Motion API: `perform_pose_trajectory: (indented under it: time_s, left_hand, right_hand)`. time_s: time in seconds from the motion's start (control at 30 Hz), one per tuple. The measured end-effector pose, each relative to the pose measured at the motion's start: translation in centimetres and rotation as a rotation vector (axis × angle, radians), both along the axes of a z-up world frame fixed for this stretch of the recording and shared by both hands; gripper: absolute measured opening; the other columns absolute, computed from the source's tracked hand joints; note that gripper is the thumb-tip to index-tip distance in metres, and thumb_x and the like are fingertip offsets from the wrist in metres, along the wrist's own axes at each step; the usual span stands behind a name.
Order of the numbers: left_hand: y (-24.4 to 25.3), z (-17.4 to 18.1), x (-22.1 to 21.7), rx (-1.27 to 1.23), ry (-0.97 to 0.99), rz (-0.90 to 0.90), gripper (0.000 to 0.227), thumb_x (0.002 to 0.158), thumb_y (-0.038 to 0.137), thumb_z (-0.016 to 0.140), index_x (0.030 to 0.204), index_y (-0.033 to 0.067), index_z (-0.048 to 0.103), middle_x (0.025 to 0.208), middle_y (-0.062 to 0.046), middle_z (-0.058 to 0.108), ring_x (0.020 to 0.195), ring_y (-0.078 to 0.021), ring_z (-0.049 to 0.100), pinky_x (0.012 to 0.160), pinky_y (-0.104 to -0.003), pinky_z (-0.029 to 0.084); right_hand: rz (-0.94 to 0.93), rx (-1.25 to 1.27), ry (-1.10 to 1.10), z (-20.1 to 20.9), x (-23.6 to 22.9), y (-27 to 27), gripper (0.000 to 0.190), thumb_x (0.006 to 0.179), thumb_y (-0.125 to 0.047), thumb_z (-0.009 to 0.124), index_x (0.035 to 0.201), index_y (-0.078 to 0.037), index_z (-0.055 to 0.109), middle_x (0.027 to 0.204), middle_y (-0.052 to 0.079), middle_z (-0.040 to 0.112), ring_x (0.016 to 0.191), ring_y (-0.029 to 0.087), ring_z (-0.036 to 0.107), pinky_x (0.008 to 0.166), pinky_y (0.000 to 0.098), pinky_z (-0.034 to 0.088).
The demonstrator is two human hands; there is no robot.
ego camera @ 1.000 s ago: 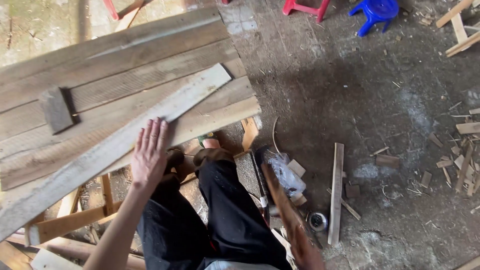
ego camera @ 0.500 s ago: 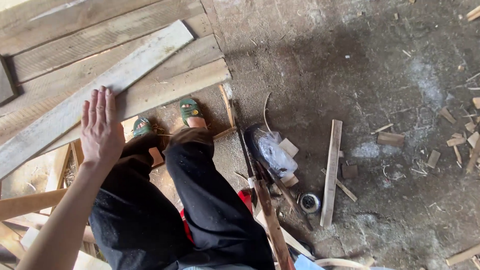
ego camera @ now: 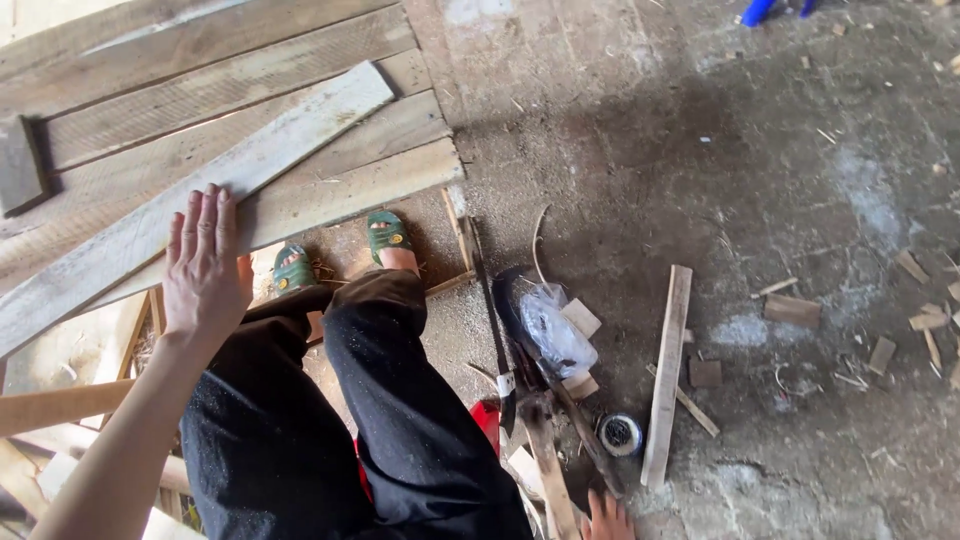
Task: The person is sitting on a wooden pallet and using a sickle to shave thin layers of wood from a long wooden strip to shape it, occasionally repositioning the wood.
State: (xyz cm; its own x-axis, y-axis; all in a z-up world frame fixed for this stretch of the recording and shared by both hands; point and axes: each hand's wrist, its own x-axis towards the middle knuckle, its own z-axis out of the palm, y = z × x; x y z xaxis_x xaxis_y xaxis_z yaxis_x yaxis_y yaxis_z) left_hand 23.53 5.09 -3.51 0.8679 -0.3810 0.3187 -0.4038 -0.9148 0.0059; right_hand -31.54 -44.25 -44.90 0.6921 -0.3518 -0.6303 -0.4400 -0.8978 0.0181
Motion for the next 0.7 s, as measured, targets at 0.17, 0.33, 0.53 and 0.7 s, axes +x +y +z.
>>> perform_pose_trajectory:
  time_s: [0.17,0.33,0.53,0.7]
  left_hand:
    - [0.0,-0.4,0.3,-0.012,-0.009,-0.006,0.080,0.089,-0.007,0.061,0.161,-0.0073,0.026,0.166,-0.027,0.029,0.155,-0.0391,0.024,0.129,-0.052,0.016]
    - [-0.6,0.1,0.3,0.021,0.016,0.026,0.079,0.089,-0.001,0.062,0.160,-0.0093,0.028,0.166,-0.028,0.029,0.156,-0.0397,0.023,0.129,-0.052,0.016]
    - [-0.3,-0.7,0.7,0.021,0.025,0.049,0.081,0.088,0.007,0.062,0.160,-0.0080,0.028,0.165,-0.030,0.030,0.155,-0.0416,0.025,0.128,-0.055,0.018]
    - [0.0,-0.7,0.7,0.041,0.021,0.039,0.081,0.087,0.006,0.060,0.159,-0.0089,0.026,0.166,-0.029,0.027,0.156,-0.0396,0.022,0.129,-0.053,0.016]
  right_hand:
    - [0.096,0.035,0.184,0.6,20.2,-1.8,0.045,0.103,-0.039,0.048,0.147,-0.032,0.043,0.168,0.010,0.014,0.148,0.033,0.029,0.114,0.0505,0.040]
    - [0.130,0.140,0.386,0.9,28.2,-0.2,0.048,0.106,-0.035,0.037,0.153,-0.025,0.039,0.168,0.013,0.005,0.156,0.037,0.008,0.124,0.0550,0.025]
    - [0.048,0.234,0.557,0.9,30.3,1.8,0.059,0.105,-0.035,0.044,0.159,-0.019,0.027,0.171,0.020,-0.004,0.157,0.042,0.005,0.126,0.0564,0.022]
    - [0.109,0.242,0.593,1.8,30.7,1.1,0.054,0.106,-0.045,0.052,0.153,-0.022,0.036,0.168,0.021,0.005,0.154,0.043,0.017,0.126,0.0563,0.024]
